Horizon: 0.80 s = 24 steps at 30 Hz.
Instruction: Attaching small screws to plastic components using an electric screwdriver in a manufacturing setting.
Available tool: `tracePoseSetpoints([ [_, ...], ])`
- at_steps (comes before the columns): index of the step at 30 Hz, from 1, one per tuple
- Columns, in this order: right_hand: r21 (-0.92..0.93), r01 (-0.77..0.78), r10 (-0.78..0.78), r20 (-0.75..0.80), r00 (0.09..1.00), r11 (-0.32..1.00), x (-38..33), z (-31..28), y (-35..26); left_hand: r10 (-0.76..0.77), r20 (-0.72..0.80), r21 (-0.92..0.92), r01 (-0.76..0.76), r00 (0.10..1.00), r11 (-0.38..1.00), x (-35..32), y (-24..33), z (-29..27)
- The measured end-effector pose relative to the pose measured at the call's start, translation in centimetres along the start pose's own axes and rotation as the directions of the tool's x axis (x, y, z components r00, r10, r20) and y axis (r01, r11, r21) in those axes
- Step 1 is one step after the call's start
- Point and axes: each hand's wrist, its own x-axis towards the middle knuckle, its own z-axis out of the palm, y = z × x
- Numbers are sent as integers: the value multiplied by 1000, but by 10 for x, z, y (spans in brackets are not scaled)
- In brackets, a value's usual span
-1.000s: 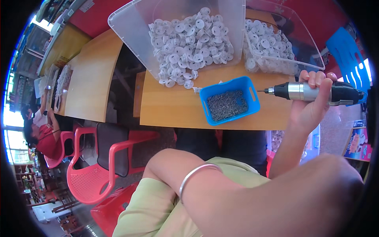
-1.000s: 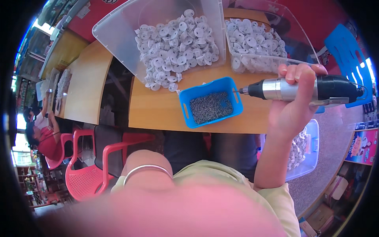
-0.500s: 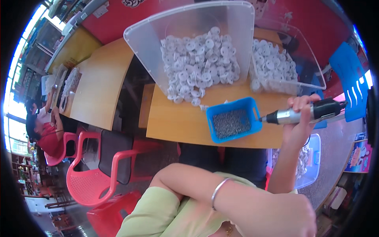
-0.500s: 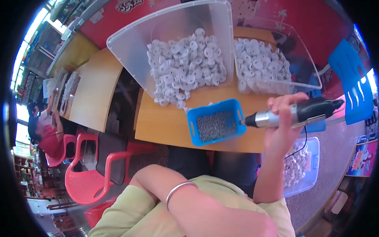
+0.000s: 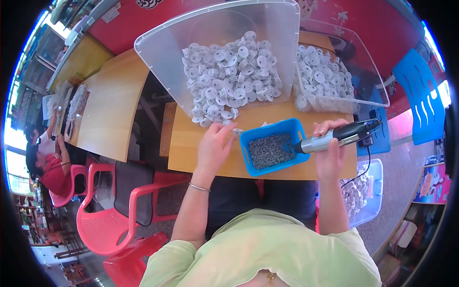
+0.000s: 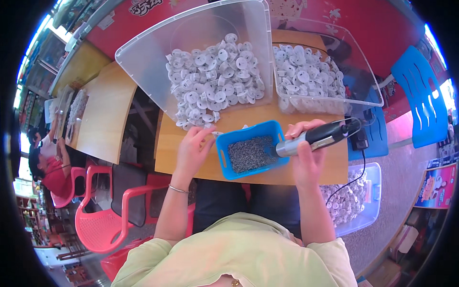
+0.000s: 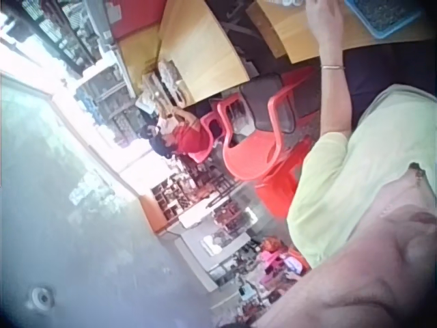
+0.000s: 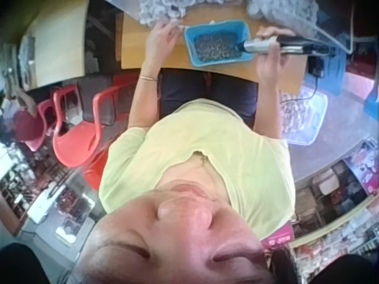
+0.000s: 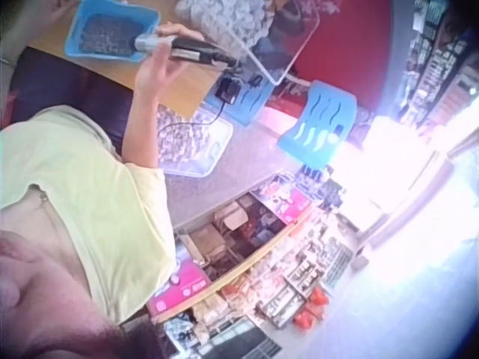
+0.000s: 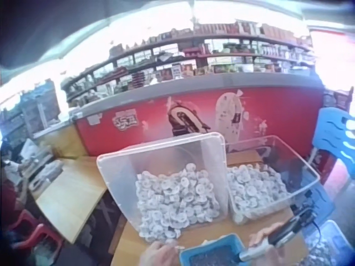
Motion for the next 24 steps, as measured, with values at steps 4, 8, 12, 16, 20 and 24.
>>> tracePoseSetpoints([
  [4, -104, 10, -9, 17, 1000, 995, -2, -6, 13, -55, 96, 29, 53, 994, 998, -3, -6, 17],
  [8, -153, -1, 5, 23, 1000, 988, -4, -10, 17, -43, 79, -20, 44, 996, 999, -4, -14, 26],
  [12, -183, -21, 29, 39, 999, 983, -4, -10, 18, -192, 51, -287, 199, 980, 937, -9, -18, 23],
  [16, -117, -13, 18, 41, 999, 993, 1, -12, 18, -427, 112, -797, 338, 897, 500, -9, -9, 2],
  [20, -151, -58, 59, 7, 998, 987, 3, -12, 18, -359, 289, -944, 327, 888, 48, 0, 13, -18],
  [24, -95, 15, -16, -10, 1000, 995, 8, -9, 9, -151, 464, -879, 475, 873, 47, 1, 34, -14],
])
